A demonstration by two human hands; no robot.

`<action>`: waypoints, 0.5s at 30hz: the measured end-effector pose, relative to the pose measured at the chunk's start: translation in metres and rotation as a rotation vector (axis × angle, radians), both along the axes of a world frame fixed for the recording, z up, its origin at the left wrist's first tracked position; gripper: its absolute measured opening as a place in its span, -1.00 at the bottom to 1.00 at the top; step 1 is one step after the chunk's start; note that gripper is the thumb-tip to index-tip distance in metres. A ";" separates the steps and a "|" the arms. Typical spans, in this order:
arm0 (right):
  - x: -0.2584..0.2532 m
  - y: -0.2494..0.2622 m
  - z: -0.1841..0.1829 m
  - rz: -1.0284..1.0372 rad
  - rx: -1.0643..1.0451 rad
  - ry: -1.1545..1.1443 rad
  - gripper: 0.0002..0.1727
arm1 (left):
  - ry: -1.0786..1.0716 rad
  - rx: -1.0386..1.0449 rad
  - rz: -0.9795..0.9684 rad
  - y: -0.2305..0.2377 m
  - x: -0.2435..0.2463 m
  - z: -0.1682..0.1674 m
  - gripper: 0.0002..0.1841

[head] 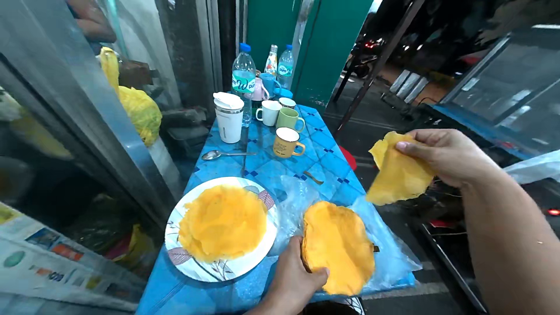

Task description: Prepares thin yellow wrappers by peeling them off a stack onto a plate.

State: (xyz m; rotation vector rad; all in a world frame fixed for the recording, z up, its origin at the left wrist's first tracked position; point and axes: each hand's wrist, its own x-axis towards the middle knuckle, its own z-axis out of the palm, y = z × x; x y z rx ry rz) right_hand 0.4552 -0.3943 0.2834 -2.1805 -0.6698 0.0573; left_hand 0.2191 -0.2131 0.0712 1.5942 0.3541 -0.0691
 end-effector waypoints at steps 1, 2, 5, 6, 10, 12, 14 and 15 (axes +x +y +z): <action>-0.007 0.014 0.001 0.050 0.021 0.013 -0.89 | -0.008 -0.004 0.001 0.000 0.000 -0.001 -0.23; -0.013 0.029 0.001 0.106 0.042 0.020 -0.89 | -0.017 -0.012 0.001 0.000 -0.001 -0.002 -0.23; -0.028 0.077 0.002 0.256 0.116 -0.020 -0.90 | -0.039 -0.039 -0.002 0.001 -0.002 -0.003 -0.23; -0.033 0.093 0.001 0.311 0.140 -0.072 -0.90 | -0.038 -0.046 -0.008 0.001 -0.002 -0.002 -0.21; -0.069 0.157 -0.019 0.503 0.094 -0.493 -0.81 | -0.033 -0.050 -0.029 0.003 -0.004 0.000 -0.19; -0.103 0.182 -0.048 0.572 0.001 -0.630 -0.74 | -0.024 -0.067 -0.033 0.003 -0.003 -0.001 -0.20; -0.139 0.197 -0.091 0.656 -0.151 -0.713 -0.65 | -0.089 -0.034 -0.026 0.003 -0.005 -0.006 -0.32; -0.155 0.200 -0.114 0.712 -0.242 -0.710 -0.65 | -0.155 0.041 -0.016 0.002 -0.006 -0.011 -0.44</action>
